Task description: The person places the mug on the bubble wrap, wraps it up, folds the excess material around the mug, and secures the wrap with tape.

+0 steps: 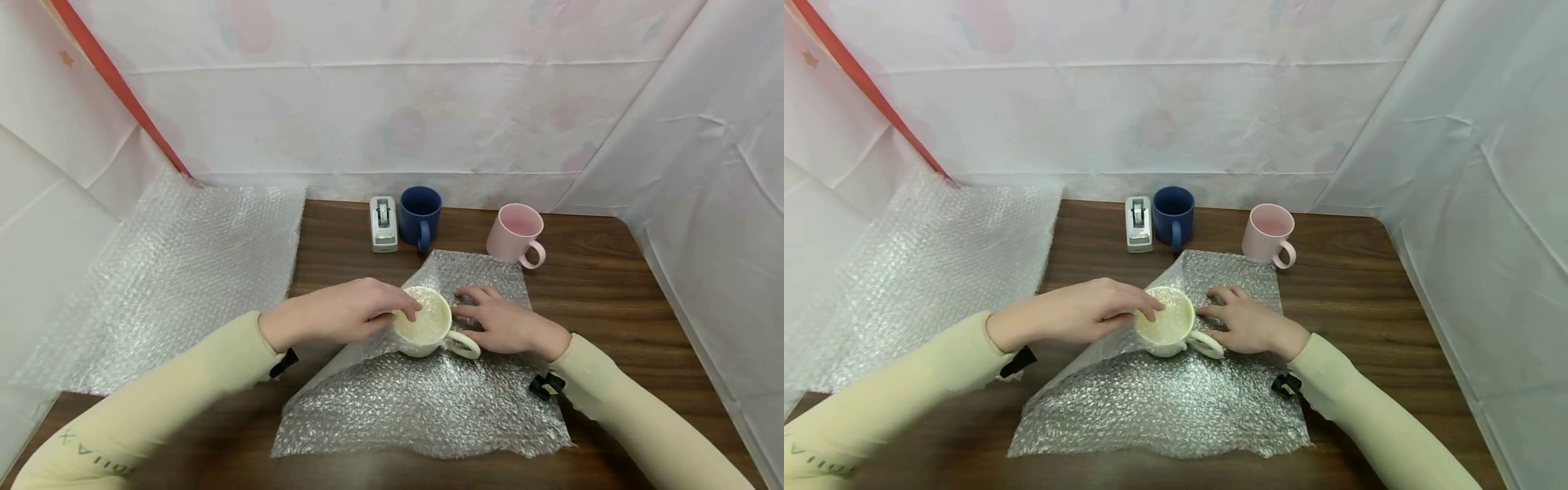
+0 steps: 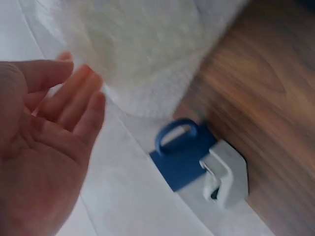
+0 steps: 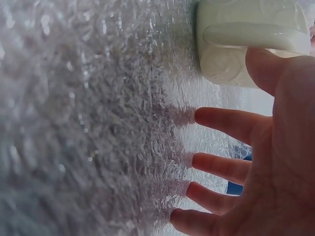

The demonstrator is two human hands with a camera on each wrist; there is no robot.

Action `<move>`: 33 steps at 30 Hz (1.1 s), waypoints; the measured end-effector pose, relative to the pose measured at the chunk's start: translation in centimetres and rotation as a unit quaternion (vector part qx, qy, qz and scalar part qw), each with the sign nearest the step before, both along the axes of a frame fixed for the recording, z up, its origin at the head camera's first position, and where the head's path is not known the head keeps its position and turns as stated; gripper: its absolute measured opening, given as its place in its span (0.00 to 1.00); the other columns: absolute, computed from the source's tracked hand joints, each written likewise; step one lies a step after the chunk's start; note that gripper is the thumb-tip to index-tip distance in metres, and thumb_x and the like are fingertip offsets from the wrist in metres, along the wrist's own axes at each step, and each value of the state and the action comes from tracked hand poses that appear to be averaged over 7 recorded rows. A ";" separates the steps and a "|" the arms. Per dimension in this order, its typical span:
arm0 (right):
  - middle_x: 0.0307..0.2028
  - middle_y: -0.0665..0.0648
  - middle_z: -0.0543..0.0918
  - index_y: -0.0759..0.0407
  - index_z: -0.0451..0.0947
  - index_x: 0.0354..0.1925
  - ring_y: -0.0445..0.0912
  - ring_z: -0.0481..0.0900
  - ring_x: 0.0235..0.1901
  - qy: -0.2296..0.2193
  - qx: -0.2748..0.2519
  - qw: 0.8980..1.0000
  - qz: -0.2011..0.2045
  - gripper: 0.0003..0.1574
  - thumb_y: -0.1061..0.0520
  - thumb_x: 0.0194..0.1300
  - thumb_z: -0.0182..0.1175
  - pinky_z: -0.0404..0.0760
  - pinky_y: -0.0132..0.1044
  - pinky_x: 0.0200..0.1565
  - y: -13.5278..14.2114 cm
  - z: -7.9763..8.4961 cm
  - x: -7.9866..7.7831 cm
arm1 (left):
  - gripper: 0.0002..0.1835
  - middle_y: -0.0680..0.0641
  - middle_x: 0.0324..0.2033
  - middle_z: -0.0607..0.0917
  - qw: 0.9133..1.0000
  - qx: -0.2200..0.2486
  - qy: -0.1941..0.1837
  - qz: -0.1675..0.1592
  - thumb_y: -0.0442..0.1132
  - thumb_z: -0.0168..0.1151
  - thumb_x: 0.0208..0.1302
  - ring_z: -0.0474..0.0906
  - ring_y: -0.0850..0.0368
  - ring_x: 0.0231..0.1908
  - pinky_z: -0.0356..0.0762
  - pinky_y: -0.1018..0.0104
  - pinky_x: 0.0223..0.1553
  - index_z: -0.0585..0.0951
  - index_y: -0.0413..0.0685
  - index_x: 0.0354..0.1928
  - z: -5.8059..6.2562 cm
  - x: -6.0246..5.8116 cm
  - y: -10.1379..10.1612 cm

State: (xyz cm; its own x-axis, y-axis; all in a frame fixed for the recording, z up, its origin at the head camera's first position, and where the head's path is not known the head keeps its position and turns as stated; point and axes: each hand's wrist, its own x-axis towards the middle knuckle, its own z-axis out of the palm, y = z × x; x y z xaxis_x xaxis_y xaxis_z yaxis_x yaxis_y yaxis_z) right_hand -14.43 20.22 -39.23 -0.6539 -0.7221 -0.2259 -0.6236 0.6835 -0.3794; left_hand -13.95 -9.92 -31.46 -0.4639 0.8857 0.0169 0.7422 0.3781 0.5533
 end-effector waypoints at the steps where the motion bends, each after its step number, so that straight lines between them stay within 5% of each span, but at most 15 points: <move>1: 0.70 0.62 0.64 0.52 0.74 0.66 0.63 0.60 0.68 0.000 0.001 1.000 0.000 0.30 0.41 0.72 0.56 0.73 0.61 0.56 0.0 0.0 0.0 | 0.16 0.50 0.56 0.83 1.000 0.001 0.014 -0.015 0.25 0.58 0.66 0.77 0.58 0.57 0.73 0.64 0.59 0.83 0.46 0.52 0.0 -0.2 -0.3; 6: 0.70 0.63 0.64 0.53 0.74 0.66 0.63 0.60 0.68 -0.002 0.000 1.000 0.000 0.30 0.41 0.72 0.57 0.73 0.62 0.56 -0.1 0.0 0.0 | 0.14 0.52 0.58 0.82 0.994 0.002 0.111 -0.004 0.35 0.69 0.63 0.74 0.57 0.60 0.73 0.59 0.59 0.84 0.50 0.50 -0.2 -0.9 -1.4; 9: 0.70 0.63 0.64 0.53 0.74 0.66 0.63 0.60 0.67 -0.001 -0.003 1.000 0.002 0.31 0.41 0.72 0.57 0.72 0.62 0.56 -0.1 0.0 0.0 | 0.15 0.52 0.58 0.81 0.991 -0.021 0.128 0.026 0.45 0.70 0.63 0.75 0.57 0.58 0.77 0.57 0.55 0.84 0.52 0.51 -0.5 -0.9 -1.7; 18: 0.69 0.63 0.64 0.53 0.75 0.66 0.63 0.60 0.67 0.004 -0.010 1.000 0.004 0.30 0.41 0.72 0.57 0.73 0.61 0.57 -0.2 0.0 0.0 | 0.11 0.53 0.59 0.81 0.992 0.002 0.123 0.005 0.48 0.66 0.68 0.75 0.60 0.55 0.78 0.64 0.50 0.86 0.52 0.46 -1.8 -1.0 -1.9; 24: 0.69 0.63 0.67 0.56 0.74 0.66 0.62 0.61 0.68 -0.018 -0.040 0.999 -0.009 0.31 0.43 0.73 0.57 0.67 0.61 0.62 0.3 -0.1 -0.4 | 0.15 0.55 0.62 0.78 0.993 -0.008 0.116 -0.018 0.48 0.59 0.73 0.71 0.58 0.60 0.75 0.62 0.56 0.85 0.51 0.54 -2.1 -1.1 -2.2; 33: 0.62 0.64 0.74 0.61 0.76 0.63 0.61 0.72 0.62 -0.005 -0.092 0.993 -0.075 0.27 0.47 0.73 0.58 0.70 0.59 0.60 3.8 0.7 -1.0 | 0.21 0.58 0.68 0.71 0.996 -0.028 0.087 -0.021 0.52 0.52 0.76 0.65 0.57 0.67 0.68 0.59 0.64 0.80 0.53 0.63 -2.8 -0.8 -2.7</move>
State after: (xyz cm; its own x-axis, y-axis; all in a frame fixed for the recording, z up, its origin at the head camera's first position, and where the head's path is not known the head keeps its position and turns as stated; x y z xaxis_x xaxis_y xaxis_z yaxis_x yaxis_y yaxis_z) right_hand -15.43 23.98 -38.57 -0.7556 -0.6464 -0.1059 -0.5160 0.6869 -0.5118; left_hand -14.72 -12.65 -34.26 -0.4215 0.9057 0.0441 0.8401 0.3718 0.3950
